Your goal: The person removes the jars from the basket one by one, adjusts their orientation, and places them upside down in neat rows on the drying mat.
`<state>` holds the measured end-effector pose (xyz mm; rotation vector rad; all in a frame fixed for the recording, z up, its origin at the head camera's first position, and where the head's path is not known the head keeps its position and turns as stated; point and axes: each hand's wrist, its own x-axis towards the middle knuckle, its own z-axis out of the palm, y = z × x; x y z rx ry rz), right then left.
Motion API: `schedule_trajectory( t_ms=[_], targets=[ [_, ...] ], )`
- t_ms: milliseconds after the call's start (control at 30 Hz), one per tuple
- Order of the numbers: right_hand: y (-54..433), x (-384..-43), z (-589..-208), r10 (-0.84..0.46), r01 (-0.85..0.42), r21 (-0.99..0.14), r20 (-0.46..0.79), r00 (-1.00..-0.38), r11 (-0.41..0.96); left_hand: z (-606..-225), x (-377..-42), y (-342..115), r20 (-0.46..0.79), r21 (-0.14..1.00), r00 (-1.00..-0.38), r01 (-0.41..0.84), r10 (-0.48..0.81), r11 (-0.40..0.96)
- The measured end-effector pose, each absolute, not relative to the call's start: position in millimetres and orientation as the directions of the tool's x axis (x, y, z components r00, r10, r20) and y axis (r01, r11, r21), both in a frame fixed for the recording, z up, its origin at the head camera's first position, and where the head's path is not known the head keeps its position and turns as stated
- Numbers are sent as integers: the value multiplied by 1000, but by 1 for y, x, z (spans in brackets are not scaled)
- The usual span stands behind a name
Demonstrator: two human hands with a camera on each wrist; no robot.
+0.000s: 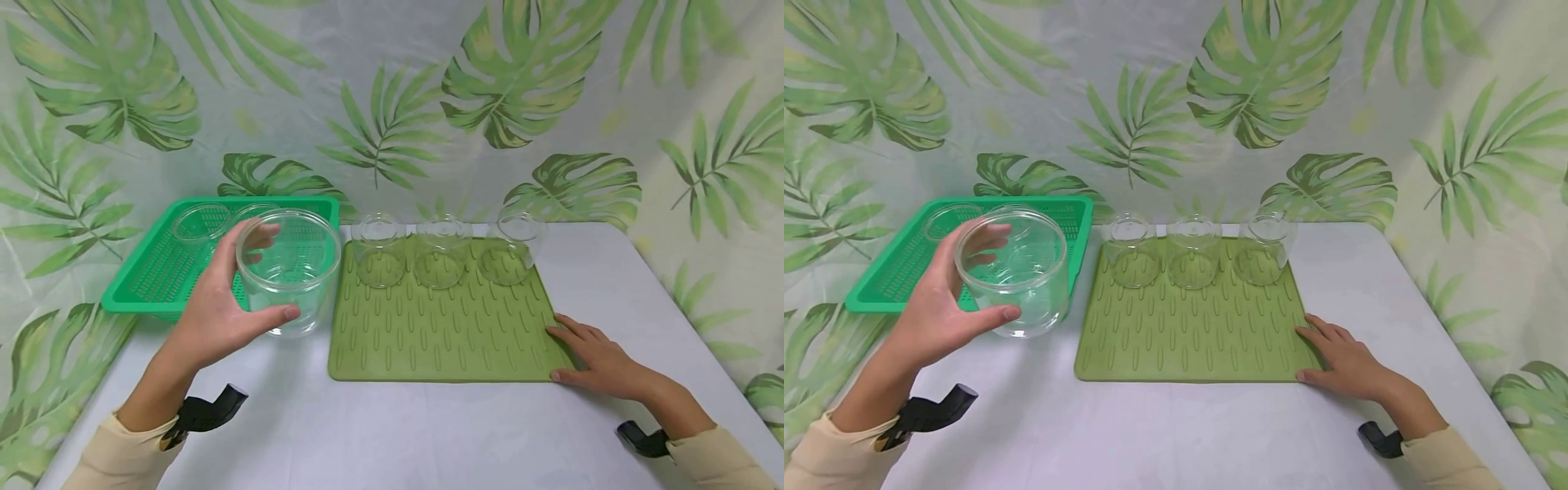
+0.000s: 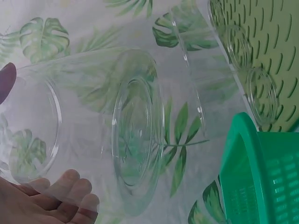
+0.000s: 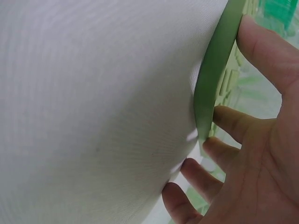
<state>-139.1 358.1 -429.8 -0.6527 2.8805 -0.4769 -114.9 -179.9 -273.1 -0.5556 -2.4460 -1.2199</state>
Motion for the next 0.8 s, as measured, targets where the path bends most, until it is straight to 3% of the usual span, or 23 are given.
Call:
schedule_trajectory(
  t_ms=[333,633,800],
  targets=[
    [357,-139,-428,-441,-391,-339,-82,-894,855,-275,-121,-170,458,682,-870,475,182,556],
    [358,-139,-427,-438,-384,-344,-91,-894,857,-289,-134,-122,474,683,-840,539,263,492],
    [357,-140,-427,-440,-383,-352,-96,-893,854,-302,-134,-100,422,700,-859,512,291,498]
  ],
)
